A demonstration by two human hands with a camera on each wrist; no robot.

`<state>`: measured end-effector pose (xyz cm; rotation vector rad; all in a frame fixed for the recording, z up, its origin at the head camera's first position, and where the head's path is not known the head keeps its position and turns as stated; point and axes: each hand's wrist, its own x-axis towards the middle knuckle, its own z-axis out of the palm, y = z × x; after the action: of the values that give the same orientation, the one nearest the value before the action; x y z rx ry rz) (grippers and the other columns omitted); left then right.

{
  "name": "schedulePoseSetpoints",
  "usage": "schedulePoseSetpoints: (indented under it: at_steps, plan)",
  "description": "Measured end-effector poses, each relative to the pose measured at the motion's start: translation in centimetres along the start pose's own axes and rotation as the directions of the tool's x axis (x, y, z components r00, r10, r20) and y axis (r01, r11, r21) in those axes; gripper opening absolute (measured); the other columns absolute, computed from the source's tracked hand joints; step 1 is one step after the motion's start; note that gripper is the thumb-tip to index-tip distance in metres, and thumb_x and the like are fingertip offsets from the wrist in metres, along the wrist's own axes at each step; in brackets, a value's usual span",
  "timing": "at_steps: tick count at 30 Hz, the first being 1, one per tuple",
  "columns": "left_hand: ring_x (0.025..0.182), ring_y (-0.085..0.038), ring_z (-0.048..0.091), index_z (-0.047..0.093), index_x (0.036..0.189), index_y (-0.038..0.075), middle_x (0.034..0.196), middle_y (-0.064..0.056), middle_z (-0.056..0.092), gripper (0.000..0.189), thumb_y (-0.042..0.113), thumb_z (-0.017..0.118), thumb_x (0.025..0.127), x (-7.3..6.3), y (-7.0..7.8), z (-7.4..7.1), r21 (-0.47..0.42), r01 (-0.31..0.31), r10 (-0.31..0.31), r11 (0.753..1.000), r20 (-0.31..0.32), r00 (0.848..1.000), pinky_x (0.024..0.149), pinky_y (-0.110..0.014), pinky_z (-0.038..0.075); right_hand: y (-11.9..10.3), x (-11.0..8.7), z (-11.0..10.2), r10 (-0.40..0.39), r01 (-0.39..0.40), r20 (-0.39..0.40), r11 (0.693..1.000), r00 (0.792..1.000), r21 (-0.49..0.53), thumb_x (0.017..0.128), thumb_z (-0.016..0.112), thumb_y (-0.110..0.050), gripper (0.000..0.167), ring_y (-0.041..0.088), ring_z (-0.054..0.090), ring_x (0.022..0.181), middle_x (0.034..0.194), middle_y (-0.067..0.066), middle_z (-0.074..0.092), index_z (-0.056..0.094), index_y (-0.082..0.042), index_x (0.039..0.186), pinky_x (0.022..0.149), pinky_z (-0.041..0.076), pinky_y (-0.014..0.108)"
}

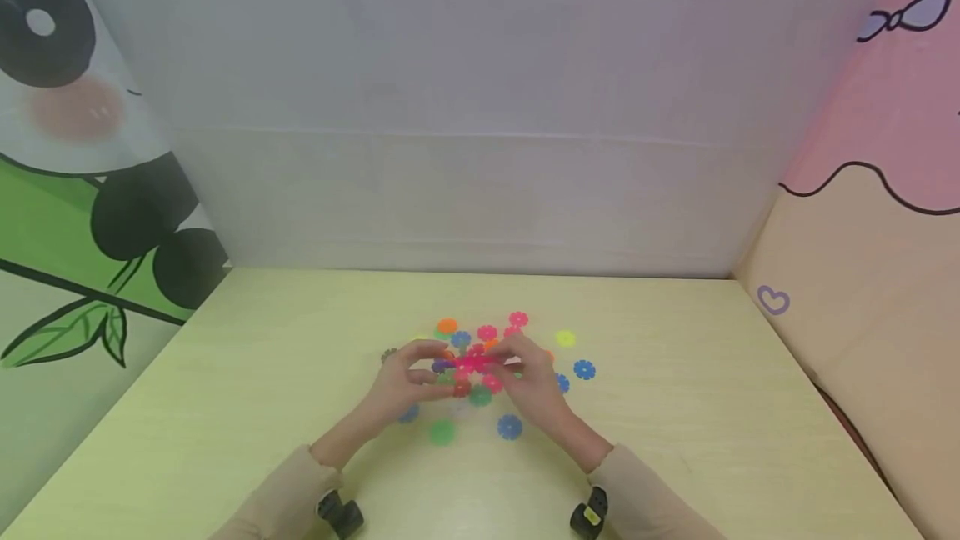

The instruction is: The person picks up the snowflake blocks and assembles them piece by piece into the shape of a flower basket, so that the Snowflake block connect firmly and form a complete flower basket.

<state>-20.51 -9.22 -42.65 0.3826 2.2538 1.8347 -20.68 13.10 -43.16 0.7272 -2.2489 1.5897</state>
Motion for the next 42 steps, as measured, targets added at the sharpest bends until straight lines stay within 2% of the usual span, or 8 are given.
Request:
schedulePoseSetpoints:
  at_steps: [3,7,10,18,24,30,37,42]
  plan:
    - [0.093,-0.023,0.072,0.053,0.131,0.001,0.132,-0.023,0.055,0.053,0.011,0.077,0.085,0.0,0.0,0.1,-0.004,0.004,-0.004,1.0,-0.002,1.0,0.081,-0.027,0.06,-0.3,0.1,0.0,0.12,-0.119,-0.003,0.991,0.993,0.055,0.085,0.07,0.006,0.011,-0.004,0.06,0.083,0.091,0.022,0.066,0.065,0.003,0.095,0.072,0.057,0.015]
    - [0.093,-0.023,0.072,0.054,0.13,0.002,0.131,-0.022,0.056,0.052,0.013,0.077,0.085,0.1,0.0,0.1,-0.011,0.004,-0.004,1.0,0.006,1.0,0.081,-0.028,0.061,-0.7,0.2,0.0,0.297,-0.296,0.013,0.947,0.955,0.127,0.087,0.069,0.003,0.013,-0.002,0.06,0.084,0.097,0.026,0.066,0.064,0.007,0.099,0.075,0.056,0.014]
    - [0.093,-0.024,0.072,0.053,0.131,0.001,0.132,-0.023,0.055,0.053,0.014,0.076,0.086,0.1,-0.1,0.0,-0.022,0.001,-0.001,1.0,0.015,1.0,0.081,-0.027,0.061,-0.8,0.2,0.0,0.314,-0.313,0.014,0.941,0.949,0.129,0.087,0.069,0.003,0.014,-0.002,0.06,0.084,0.098,0.026,0.065,0.064,0.007,0.099,0.075,0.056,0.014]
    - [0.09,-0.019,0.072,0.052,0.133,0.0,0.133,-0.023,0.054,0.054,0.013,0.076,0.086,0.0,-0.1,-0.1,-0.037,0.01,-0.01,0.999,0.013,1.0,0.08,-0.025,0.06,-0.8,0.1,0.1,0.236,-0.233,-0.01,0.967,0.972,0.103,0.086,0.069,0.005,0.013,-0.005,0.06,0.084,0.094,0.024,0.065,0.064,0.005,0.097,0.074,0.056,0.014]
    - [0.091,-0.022,0.073,0.052,0.133,-0.003,0.133,-0.026,0.055,0.056,0.012,0.076,0.086,0.0,0.3,0.2,-0.025,-0.006,0.007,1.0,0.014,1.0,0.081,-0.027,0.06,-0.3,0.0,0.3,0.092,-0.092,-0.013,0.996,0.996,0.005,0.085,0.07,0.006,0.012,-0.005,0.059,0.084,0.09,0.017,0.067,0.066,0.0,0.094,0.071,0.058,0.016]
    - [0.084,-0.023,0.074,0.057,0.13,-0.005,0.131,-0.025,0.06,0.053,0.008,0.077,0.084,0.0,0.7,0.9,-0.03,-0.009,0.006,1.0,-0.092,0.996,0.076,-0.024,0.06,-0.5,0.1,0.8,-0.008,0.007,-0.078,1.0,0.997,-0.011,0.083,0.071,0.008,0.013,0.006,0.064,0.08,0.084,0.014,0.068,0.067,-0.002,0.091,0.07,0.058,0.017]
    - [0.07,-0.013,0.067,0.063,0.124,-0.003,0.124,-0.023,0.067,0.048,0.004,0.08,0.08,0.1,1.0,1.6,0.01,-0.054,0.055,0.998,-0.232,0.971,0.062,-0.015,0.052,-1.0,0.4,1.4,-0.094,0.088,-0.1,0.994,0.991,-0.064,0.081,0.073,0.01,0.016,0.02,0.067,0.077,0.083,0.012,0.069,0.069,-0.003,0.089,0.07,0.059,0.019]
    - [0.084,-0.019,0.069,0.056,0.134,0.002,0.128,-0.021,0.063,0.058,0.009,0.08,0.081,0.2,0.7,1.1,0.052,-0.073,0.08,0.996,-0.161,0.984,0.069,-0.023,0.059,-0.9,0.4,1.0,-0.054,0.052,-0.055,0.998,0.997,-0.038,0.083,0.071,0.008,0.013,0.011,0.065,0.08,0.085,0.013,0.068,0.068,-0.002,0.091,0.07,0.059,0.019]
